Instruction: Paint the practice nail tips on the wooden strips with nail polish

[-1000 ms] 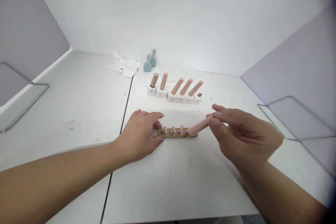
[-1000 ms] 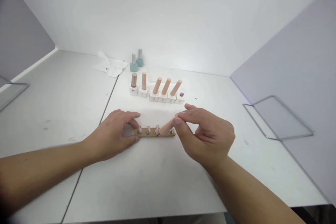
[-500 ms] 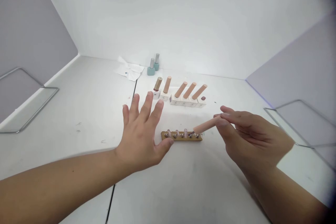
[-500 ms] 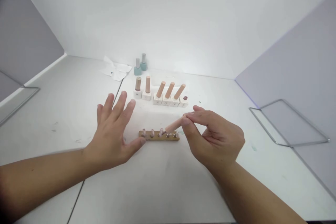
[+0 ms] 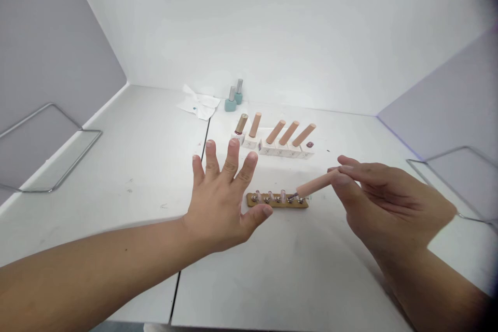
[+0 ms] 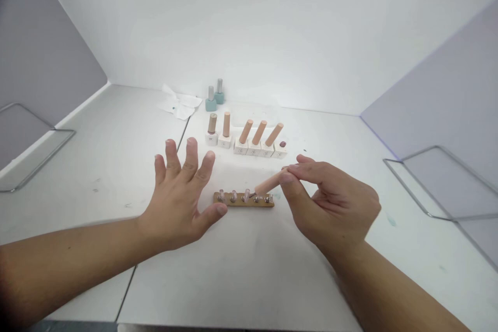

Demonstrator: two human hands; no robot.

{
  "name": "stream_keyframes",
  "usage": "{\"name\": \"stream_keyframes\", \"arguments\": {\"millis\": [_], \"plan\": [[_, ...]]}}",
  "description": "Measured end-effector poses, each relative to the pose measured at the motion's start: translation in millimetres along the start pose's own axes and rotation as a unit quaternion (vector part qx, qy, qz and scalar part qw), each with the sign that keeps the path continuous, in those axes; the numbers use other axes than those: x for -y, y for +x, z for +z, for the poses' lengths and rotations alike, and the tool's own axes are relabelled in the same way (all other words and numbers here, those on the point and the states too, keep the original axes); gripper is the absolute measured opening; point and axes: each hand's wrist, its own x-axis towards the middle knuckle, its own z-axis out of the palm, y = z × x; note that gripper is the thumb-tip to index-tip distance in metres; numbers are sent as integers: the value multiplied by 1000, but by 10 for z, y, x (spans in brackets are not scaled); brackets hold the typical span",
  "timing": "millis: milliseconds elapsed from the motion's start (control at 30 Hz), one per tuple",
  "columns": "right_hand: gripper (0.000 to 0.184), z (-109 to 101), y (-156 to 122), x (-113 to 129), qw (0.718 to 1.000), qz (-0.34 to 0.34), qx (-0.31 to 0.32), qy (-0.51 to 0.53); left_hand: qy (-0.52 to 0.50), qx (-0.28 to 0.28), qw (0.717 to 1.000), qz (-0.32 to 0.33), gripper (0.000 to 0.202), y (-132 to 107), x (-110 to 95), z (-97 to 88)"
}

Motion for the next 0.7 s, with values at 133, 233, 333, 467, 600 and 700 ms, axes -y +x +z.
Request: {"name": "stream_keyframes", "arguments": {"millis": [133,233,333,467,600,700], "plan": [[36,-2,4,0,1000,-5,-2,-13,-11,1,1000,-14,83,7,-23,-37],[32,5,14,24,1000,10,8,-7,-59,-2,998,-27,60,-1,-30,-84],[27,14,25,45,1000,15,19,9,-110,-1,994,-14,48,2,-22,-116],[24,22,38,45,1000,-2,12,10,-99,61,993,-12,72,40,1,-103],[25,22,47,30,1000,-3,19,21,-86,114,990,6,57,69,33,-54],[25,20,49,29,1000,-4,23,14,-102,124,987,-8,45,76,47,-39]]}}
